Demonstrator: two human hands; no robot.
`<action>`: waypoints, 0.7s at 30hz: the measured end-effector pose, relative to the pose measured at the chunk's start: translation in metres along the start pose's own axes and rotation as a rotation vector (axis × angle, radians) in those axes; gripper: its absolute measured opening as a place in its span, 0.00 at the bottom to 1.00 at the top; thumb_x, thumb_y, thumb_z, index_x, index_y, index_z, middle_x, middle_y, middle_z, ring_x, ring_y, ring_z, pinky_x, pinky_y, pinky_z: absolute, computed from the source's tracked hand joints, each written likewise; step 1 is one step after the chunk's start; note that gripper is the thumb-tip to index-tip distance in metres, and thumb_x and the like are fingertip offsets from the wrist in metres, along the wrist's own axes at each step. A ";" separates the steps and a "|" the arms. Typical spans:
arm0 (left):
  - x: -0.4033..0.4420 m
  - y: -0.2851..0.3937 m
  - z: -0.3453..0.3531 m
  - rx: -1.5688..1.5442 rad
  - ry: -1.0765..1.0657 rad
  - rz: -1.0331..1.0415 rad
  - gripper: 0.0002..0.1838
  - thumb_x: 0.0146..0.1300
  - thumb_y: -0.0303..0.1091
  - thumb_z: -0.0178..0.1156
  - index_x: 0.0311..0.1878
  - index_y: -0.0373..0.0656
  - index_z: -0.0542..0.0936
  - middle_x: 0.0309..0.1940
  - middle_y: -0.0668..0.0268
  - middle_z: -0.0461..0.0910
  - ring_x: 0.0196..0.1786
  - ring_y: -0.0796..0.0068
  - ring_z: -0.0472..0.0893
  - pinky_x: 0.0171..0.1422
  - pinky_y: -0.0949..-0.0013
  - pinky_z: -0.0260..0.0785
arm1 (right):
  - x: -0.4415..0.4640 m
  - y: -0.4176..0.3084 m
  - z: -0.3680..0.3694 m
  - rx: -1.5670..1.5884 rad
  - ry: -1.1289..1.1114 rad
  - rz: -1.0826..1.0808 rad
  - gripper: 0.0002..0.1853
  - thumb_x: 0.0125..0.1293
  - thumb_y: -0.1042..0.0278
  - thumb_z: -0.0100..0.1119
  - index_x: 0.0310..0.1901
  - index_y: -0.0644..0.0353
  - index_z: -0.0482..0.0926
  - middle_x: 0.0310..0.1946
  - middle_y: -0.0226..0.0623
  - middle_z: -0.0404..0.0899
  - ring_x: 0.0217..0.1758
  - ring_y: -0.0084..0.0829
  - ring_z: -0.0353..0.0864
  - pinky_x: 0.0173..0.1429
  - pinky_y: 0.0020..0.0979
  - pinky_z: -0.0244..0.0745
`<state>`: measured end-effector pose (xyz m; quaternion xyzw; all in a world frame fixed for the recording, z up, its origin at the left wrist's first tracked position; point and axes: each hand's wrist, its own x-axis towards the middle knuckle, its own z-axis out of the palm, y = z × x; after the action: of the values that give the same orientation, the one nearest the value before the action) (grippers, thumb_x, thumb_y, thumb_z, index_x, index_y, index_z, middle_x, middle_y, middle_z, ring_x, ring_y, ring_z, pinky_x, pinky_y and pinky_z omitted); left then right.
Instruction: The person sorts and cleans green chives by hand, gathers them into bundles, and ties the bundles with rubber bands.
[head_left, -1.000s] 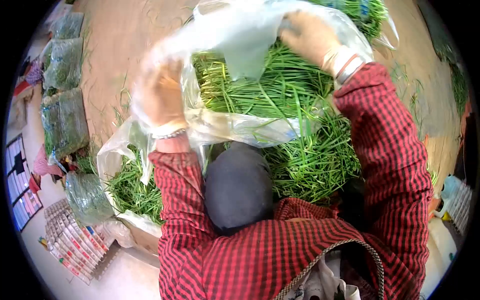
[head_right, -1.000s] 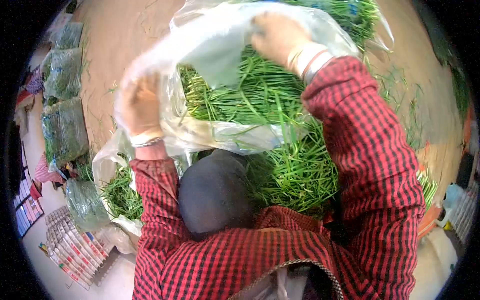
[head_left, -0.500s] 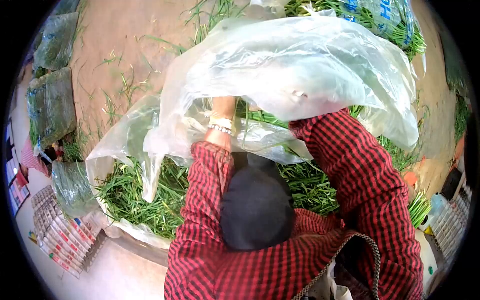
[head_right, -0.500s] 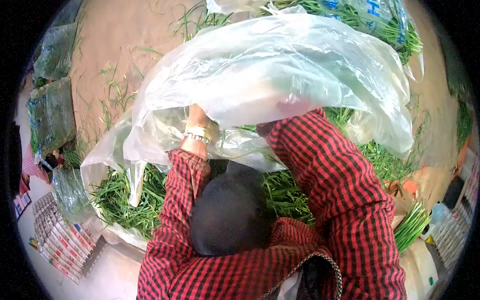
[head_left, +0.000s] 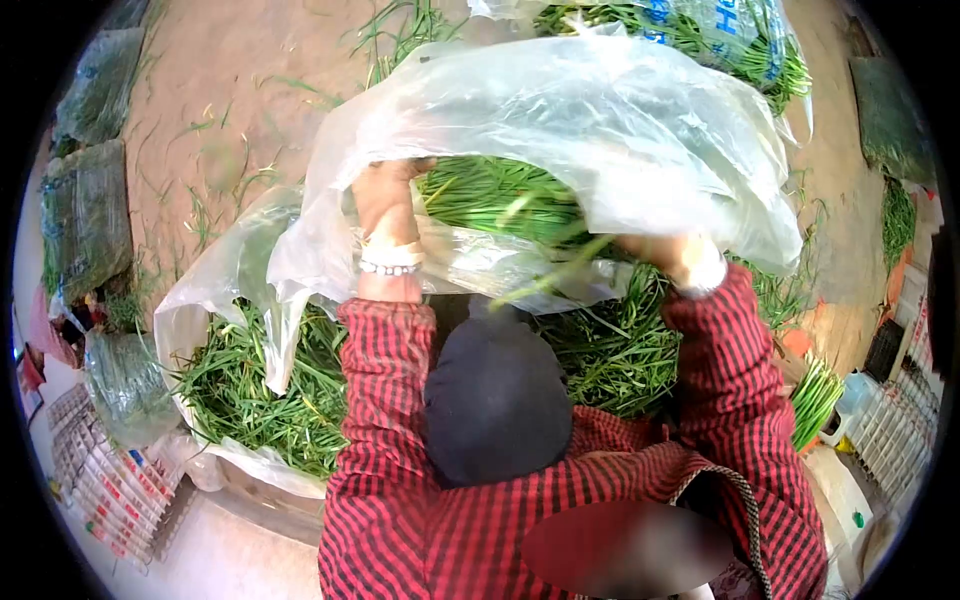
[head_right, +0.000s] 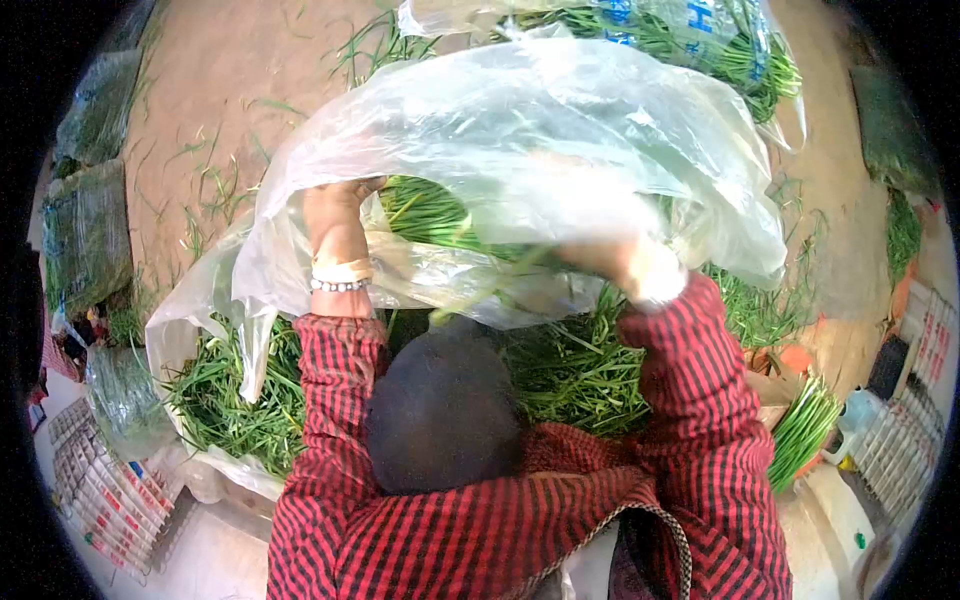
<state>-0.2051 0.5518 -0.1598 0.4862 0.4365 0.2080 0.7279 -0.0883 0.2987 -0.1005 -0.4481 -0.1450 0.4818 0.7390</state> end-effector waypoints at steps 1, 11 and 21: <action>-0.003 -0.001 0.001 0.159 -0.152 0.008 0.20 0.57 0.31 0.62 0.52 0.33 0.75 0.41 0.58 0.82 0.40 0.65 0.82 0.45 0.68 0.75 | -0.016 -0.003 -0.005 0.034 0.061 -0.045 0.21 0.69 0.50 0.53 0.51 0.59 0.78 0.49 0.40 0.80 0.49 0.34 0.79 0.53 0.35 0.76; -0.034 -0.042 0.022 1.175 -0.523 0.210 0.43 0.51 0.48 0.68 0.66 0.34 0.65 0.64 0.48 0.68 0.69 0.54 0.65 0.73 0.62 0.55 | -0.129 -0.092 0.007 -0.338 0.623 -0.443 0.29 0.52 0.73 0.72 0.56 0.60 0.72 0.49 0.37 0.78 0.52 0.32 0.81 0.57 0.33 0.78; -0.156 0.022 0.141 0.702 -1.191 0.534 0.53 0.37 0.52 0.79 0.64 0.36 0.64 0.59 0.53 0.71 0.62 0.59 0.70 0.68 0.61 0.60 | -0.108 -0.091 0.046 -0.408 0.547 -0.351 0.19 0.57 0.71 0.65 0.51 0.61 0.78 0.43 0.32 0.81 0.47 0.25 0.79 0.54 0.28 0.74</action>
<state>-0.1675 0.3737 -0.0516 0.8104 -0.1247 -0.0727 0.5679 -0.1182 0.2202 0.0220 -0.6665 -0.1098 0.1715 0.7171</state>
